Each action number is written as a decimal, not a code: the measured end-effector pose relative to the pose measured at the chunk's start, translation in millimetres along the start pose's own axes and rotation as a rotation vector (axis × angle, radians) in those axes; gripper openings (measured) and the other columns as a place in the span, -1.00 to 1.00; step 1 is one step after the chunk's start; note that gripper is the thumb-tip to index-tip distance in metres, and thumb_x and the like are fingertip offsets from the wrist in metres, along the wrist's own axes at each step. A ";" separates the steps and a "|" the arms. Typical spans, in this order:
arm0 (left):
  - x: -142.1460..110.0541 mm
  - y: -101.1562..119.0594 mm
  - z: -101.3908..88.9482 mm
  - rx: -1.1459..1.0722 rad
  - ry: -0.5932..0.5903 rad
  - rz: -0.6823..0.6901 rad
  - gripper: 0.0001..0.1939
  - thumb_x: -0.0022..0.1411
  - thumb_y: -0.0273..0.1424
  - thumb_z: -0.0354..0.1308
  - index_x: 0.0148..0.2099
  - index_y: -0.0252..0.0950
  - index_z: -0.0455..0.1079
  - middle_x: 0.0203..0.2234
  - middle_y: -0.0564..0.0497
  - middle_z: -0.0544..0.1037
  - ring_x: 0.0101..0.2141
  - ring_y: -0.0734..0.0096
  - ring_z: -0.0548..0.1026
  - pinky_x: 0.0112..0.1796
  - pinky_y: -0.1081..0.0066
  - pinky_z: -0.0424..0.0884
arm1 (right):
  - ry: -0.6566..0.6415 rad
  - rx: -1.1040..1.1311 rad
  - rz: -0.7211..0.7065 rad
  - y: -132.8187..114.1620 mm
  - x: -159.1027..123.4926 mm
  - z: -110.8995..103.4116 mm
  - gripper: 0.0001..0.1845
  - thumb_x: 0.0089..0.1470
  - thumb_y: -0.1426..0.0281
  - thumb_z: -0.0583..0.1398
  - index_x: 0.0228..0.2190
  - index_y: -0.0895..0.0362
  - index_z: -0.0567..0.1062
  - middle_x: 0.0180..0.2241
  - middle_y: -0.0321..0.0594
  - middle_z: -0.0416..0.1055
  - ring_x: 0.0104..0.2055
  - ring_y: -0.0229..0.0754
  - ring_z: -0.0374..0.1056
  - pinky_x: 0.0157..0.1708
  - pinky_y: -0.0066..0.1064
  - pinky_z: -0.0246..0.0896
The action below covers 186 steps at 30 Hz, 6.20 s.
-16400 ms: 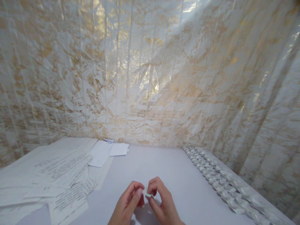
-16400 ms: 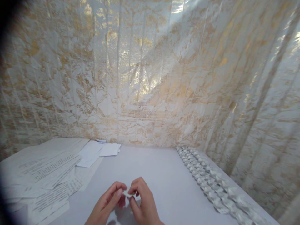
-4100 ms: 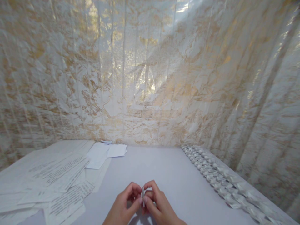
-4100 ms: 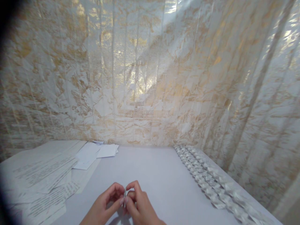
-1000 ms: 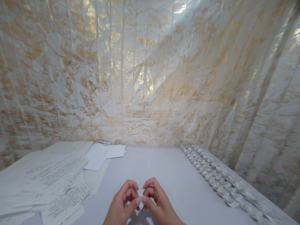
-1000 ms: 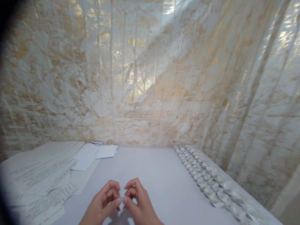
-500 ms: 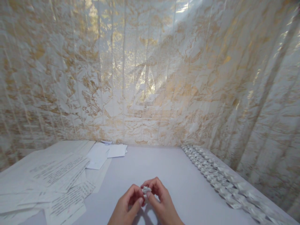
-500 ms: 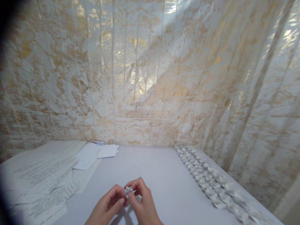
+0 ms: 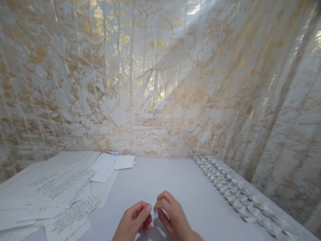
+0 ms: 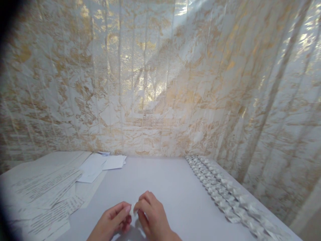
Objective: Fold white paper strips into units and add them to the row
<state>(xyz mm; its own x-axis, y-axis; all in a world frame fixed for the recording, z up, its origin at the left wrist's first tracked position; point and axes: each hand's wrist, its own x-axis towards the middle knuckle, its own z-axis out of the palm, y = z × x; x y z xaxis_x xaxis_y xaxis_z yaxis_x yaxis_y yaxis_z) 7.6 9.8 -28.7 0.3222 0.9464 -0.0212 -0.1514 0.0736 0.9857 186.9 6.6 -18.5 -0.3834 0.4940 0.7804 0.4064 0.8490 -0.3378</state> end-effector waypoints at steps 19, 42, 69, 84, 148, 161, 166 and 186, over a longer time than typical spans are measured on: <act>2.3 2.6 -4.7 0.109 -0.016 0.012 -0.33 -0.12 0.29 0.32 -0.54 -0.27 0.38 -0.73 0.16 0.35 -0.68 0.54 0.25 -0.55 0.44 0.09 | -0.048 0.611 0.701 -4.8 1.5 6.3 -0.59 0.02 0.08 0.42 -0.56 0.12 0.52 -0.55 -0.32 0.41 -0.47 -0.22 0.27 -0.39 -0.37 0.13; -4.8 7.6 -3.9 0.235 0.000 0.163 -0.58 0.20 0.01 0.27 -0.41 -0.26 0.46 -0.58 0.11 0.47 -0.49 0.37 0.40 -0.39 0.41 0.26 | 0.050 0.855 0.742 0.1 0.8 14.2 -0.47 -0.01 -0.12 0.38 -0.32 0.06 0.44 -0.55 -0.44 0.35 -0.51 -0.25 0.28 -0.40 -0.39 0.11; -10.3 13.7 -3.3 0.389 0.016 0.268 -0.86 0.28 -0.27 0.18 -0.29 -0.22 0.46 -0.45 0.08 0.53 -0.37 0.26 0.48 -0.28 0.37 0.35 | -0.117 0.077 0.337 3.1 -6.2 5.9 -0.80 0.11 0.58 0.26 -0.28 0.04 0.48 -0.28 -0.24 0.53 -0.20 -0.08 0.42 -0.16 -0.32 0.21; 0.2 8.4 -14.9 0.249 0.141 0.291 -0.76 0.29 -0.14 0.18 -0.30 -0.19 0.45 -0.38 0.07 0.52 -0.32 0.29 0.50 -0.26 0.36 0.39 | 0.029 0.537 0.752 -4.6 2.9 11.5 -0.71 0.19 0.14 0.18 -0.41 0.09 0.35 -0.47 -0.27 0.40 -0.51 -0.23 0.25 -0.49 -0.43 0.10; -8.9 6.8 3.8 0.622 0.088 0.235 -0.92 0.22 -0.40 -0.01 -0.21 -0.17 0.24 -0.52 0.23 0.28 -0.47 0.36 0.37 -0.38 0.41 0.25 | -0.090 0.165 0.675 -7.4 0.8 14.6 -0.63 -0.10 0.65 0.10 -0.23 0.08 0.34 -0.52 -0.49 0.17 -0.49 -0.25 0.17 -0.49 -0.48 -0.01; -8.6 12.1 -0.1 0.647 0.140 0.224 -0.92 0.24 -0.36 -0.03 -0.20 -0.16 0.23 -0.56 0.26 0.16 -0.51 0.35 0.27 -0.42 0.41 0.15 | -0.258 -0.112 0.471 -13.6 4.1 2.5 -0.70 0.08 0.56 0.09 -0.13 0.09 0.36 -0.48 -0.32 0.45 -0.45 -0.15 0.39 -0.40 -0.44 0.15; -12.0 13.8 0.0 0.630 0.097 0.239 -0.88 0.34 -0.30 -0.10 -0.18 -0.16 0.23 -0.54 0.23 0.24 -0.48 0.32 0.32 -0.39 0.40 0.21 | -0.300 -0.184 0.426 -16.1 5.0 0.5 -0.67 0.10 0.56 0.09 -0.08 0.11 0.39 -0.46 -0.27 0.54 -0.44 -0.13 0.47 -0.40 -0.44 0.15; -11.8 6.9 2.2 0.715 0.064 0.241 -0.84 0.27 -0.44 -0.12 -0.11 -0.17 0.18 -0.55 0.27 0.12 -0.51 0.33 0.26 -0.40 0.40 0.11 | -0.402 -0.282 0.351 -15.1 -0.2 6.7 -0.51 -0.03 0.63 0.12 -0.02 0.15 0.36 -0.39 -0.21 0.56 -0.37 -0.07 0.53 -0.41 -0.41 0.13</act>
<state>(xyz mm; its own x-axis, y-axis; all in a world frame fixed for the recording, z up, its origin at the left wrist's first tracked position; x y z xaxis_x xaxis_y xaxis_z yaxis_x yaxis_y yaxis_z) 4.8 -1.6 -21.3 0.2987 0.9286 0.2203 0.4390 -0.3387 0.8322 175.3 -5.1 -17.1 -0.4478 0.8146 0.3688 0.7487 0.5670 -0.3434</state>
